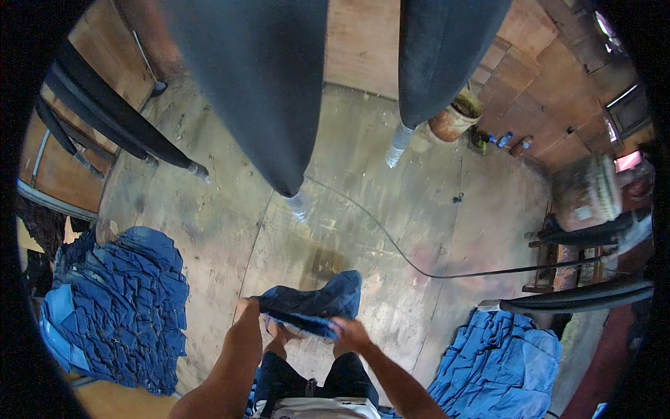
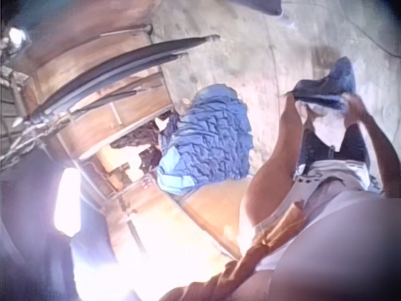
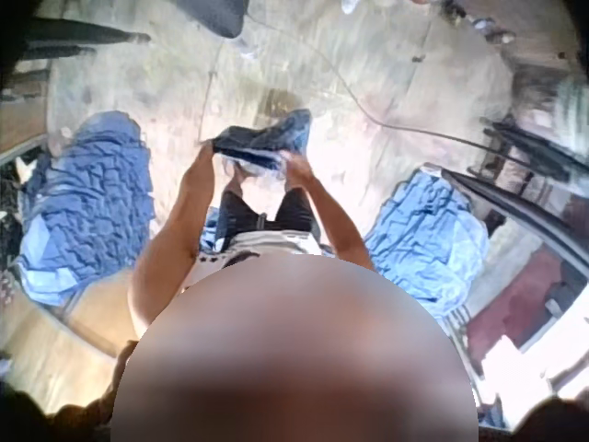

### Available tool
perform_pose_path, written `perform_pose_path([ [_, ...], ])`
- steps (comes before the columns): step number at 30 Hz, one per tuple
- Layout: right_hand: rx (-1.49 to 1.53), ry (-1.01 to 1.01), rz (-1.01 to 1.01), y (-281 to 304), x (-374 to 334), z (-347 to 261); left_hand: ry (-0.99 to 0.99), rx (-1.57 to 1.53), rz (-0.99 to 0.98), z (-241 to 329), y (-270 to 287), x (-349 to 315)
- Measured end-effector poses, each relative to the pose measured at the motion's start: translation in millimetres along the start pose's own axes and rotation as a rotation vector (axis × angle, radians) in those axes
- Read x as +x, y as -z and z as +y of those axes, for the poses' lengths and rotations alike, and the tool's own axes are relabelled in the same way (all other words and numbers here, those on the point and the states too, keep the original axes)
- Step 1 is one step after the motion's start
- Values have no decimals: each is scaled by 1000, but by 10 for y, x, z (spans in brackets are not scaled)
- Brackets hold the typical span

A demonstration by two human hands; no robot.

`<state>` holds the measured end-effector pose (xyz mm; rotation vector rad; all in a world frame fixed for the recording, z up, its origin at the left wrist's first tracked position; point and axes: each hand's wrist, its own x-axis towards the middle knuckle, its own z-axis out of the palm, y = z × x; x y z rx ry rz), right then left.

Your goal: The person repeatedly picks up denim shorts from a pile, places them on a mannequin, and sprays them with a handheld spray gun. The person adjusts the shorts on the mannequin and sprays different areas before removing them and repeating the process with another pair.

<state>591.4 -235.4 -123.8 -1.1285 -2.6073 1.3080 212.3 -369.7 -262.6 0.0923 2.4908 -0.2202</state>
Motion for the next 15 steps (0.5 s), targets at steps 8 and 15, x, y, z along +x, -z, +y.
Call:
perform_pose_path([
  [8,-195,-758,435,-67,1553,1834,-594,134,-199,1558,-625,-75],
  [15,73,-625,561,181,3233,2214,-452,-1042,-716,2034,-404,252],
])
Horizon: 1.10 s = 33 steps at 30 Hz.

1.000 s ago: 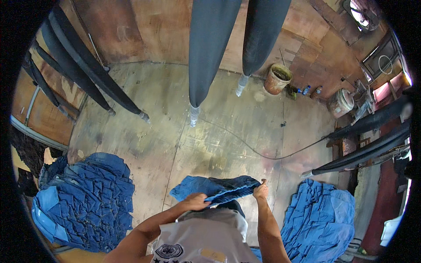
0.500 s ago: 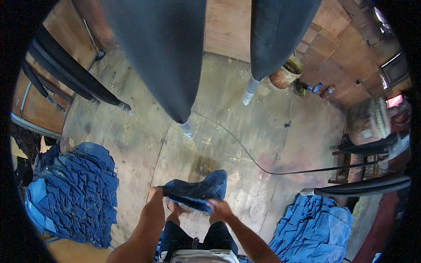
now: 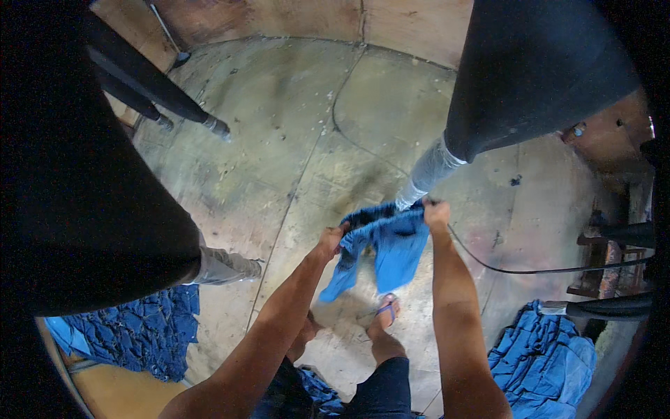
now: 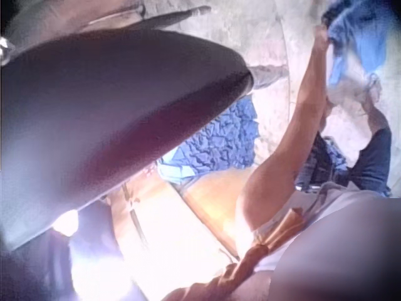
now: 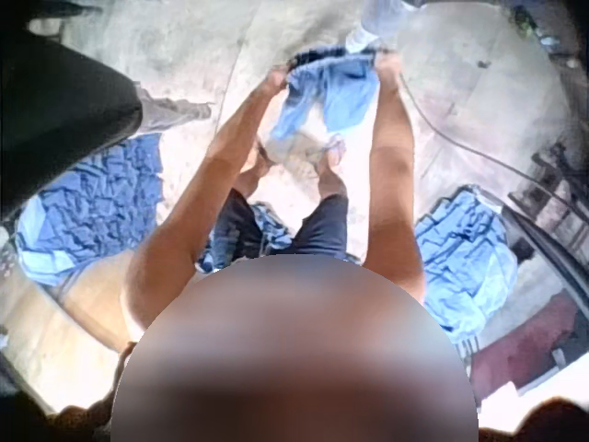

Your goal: The person repeatedly picks up denim shorts from a pile, places them on a mannequin, and sprays them with a handheld spray gun. The person adjusts the shorts on the mannequin and sprays different areas before removing them and repeating the process with another pair.

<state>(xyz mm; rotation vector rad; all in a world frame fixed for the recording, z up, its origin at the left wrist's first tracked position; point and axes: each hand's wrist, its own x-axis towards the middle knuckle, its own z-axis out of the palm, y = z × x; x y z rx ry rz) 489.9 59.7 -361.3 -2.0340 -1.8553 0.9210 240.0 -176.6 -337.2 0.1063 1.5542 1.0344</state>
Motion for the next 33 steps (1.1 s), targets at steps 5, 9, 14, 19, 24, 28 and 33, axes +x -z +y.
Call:
perform_pose_path([
  [5,374,207,-284,-268,-246,-998,35,-111,240,-525,1416,-153],
  [9,252,475,-209,-753,-950,-1590,-89,51,878,-1052,2689,-350],
  [14,197,448,-219,-426,-1666,-2212,-384,536,918,330,3194,-1193],
  [19,983,171,-280,1833,-2216,-2616,-563,313,574,2645,2106,-2999],
  [24,688,63,-47,2827,-2175,-2622,-796,707,691,3756,912,-3596],
  [28,450,149,189,2977,-1912,-2194,-653,865,741,3647,424,-3404],
  [33,533,236,290,3441,-1738,-2170,-687,732,649,4124,15,-3177],
])
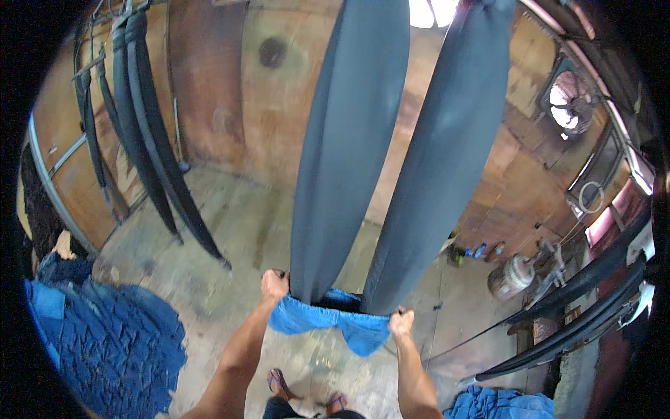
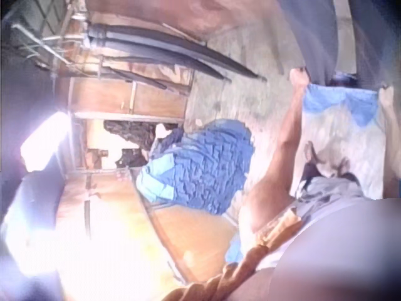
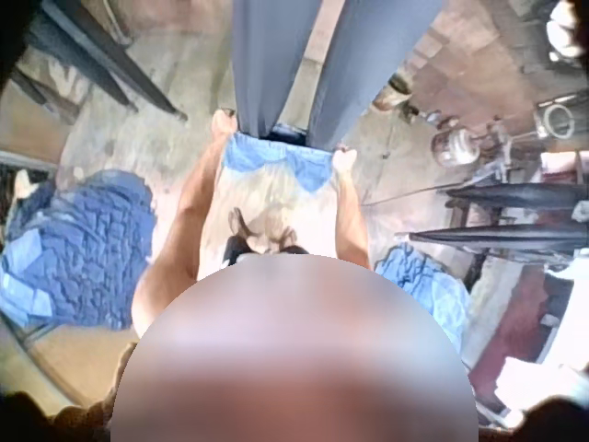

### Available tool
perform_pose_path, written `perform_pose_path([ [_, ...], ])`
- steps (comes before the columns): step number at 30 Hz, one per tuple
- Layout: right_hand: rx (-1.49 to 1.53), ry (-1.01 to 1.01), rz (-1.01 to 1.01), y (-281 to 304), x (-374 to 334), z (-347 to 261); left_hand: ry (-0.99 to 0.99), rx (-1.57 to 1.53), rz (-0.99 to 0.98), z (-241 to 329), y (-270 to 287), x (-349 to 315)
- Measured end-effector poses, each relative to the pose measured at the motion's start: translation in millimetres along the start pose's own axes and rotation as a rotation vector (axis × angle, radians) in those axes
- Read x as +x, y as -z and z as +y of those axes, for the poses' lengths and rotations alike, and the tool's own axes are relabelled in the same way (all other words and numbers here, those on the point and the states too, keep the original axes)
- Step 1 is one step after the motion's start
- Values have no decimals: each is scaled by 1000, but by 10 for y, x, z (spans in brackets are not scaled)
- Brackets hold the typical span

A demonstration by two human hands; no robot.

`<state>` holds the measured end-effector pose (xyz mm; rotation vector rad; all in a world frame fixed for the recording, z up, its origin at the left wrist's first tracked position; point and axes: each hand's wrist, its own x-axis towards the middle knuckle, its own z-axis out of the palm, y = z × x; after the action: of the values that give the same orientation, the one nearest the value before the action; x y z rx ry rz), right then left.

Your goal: The person repeatedly picks up denim shorts from a pile, places them on a mannequin, and sprays them with a handheld spray gun. The person adjusts the shorts on the mannequin and sprays different areas before removing them and repeating the process with another pair.

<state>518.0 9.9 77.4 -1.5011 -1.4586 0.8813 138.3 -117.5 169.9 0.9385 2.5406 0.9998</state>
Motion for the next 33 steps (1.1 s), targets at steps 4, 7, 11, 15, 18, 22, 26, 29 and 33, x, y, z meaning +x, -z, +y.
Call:
perform_pose_path([
  [4,58,-156,67,215,186,-446,-68,-58,-85,410,79,367],
  [7,-95,-70,99,452,388,-1015,-170,-156,-97,673,243,649],
  [11,70,295,12,1080,494,-2458,-441,-483,-163,1597,1095,1129],
  [15,238,589,210,1792,732,-4617,-665,-549,-173,3239,2887,1410],
  [18,320,362,82,2212,996,-5889,-731,-304,-27,4224,3808,1271],
  [22,330,267,23,2038,1132,-6181,-551,-60,-68,4538,4170,949],
  [26,773,503,171,2292,1258,-6365,-617,10,-9,4580,4171,915],
  [29,896,774,189,2946,1427,-7158,-624,141,26,4669,4189,989],
  [33,-109,1047,524,3024,1255,-7978,-608,216,46,4721,4186,1007],
])
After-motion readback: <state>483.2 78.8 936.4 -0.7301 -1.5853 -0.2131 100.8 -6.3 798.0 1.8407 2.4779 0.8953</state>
